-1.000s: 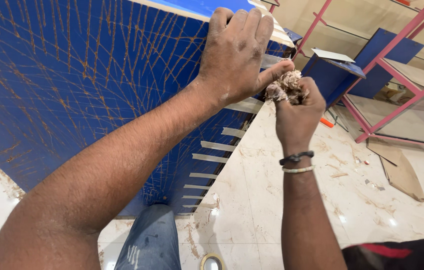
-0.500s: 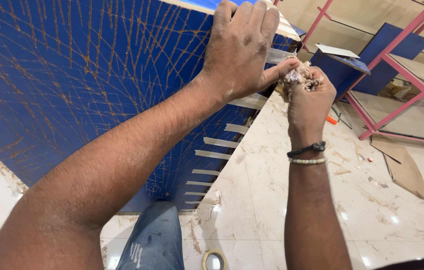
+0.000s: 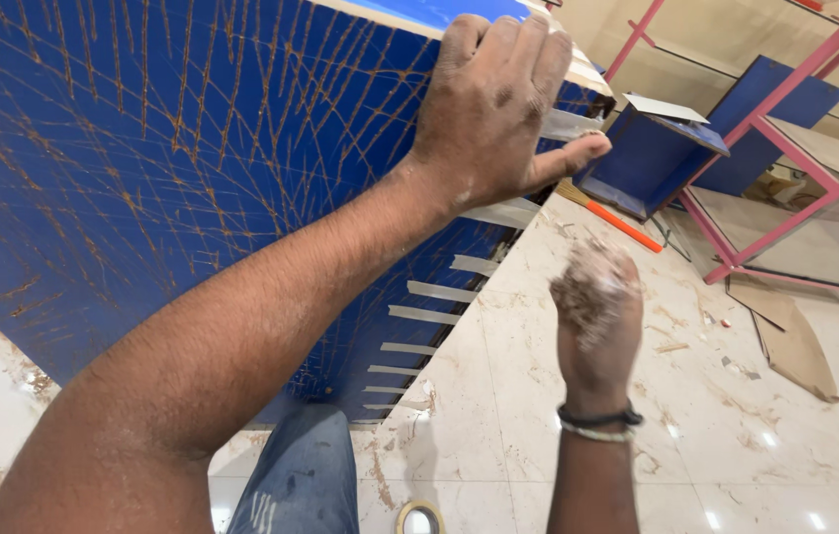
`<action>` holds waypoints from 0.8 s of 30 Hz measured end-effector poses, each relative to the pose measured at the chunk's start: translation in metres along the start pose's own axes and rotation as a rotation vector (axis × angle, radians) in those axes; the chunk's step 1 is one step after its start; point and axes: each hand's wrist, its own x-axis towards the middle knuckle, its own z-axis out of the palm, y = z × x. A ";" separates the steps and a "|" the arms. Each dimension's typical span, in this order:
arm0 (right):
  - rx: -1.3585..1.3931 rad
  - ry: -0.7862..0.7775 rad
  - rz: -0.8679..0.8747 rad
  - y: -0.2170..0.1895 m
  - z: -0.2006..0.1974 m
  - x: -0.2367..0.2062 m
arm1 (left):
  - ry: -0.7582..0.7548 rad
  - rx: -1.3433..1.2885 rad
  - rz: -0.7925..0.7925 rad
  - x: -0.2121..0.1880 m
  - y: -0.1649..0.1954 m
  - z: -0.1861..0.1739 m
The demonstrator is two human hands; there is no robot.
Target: The person applies a white paste-like filler to the edges and joints of a blue wooden cabinet using their hands, then cleans up wood shavings and dust from the floor by hand and with a yellow bucket.
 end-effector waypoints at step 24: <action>-0.196 0.593 0.580 -0.143 -0.203 -0.035 | -0.796 -0.384 -0.217 0.094 -0.015 -0.020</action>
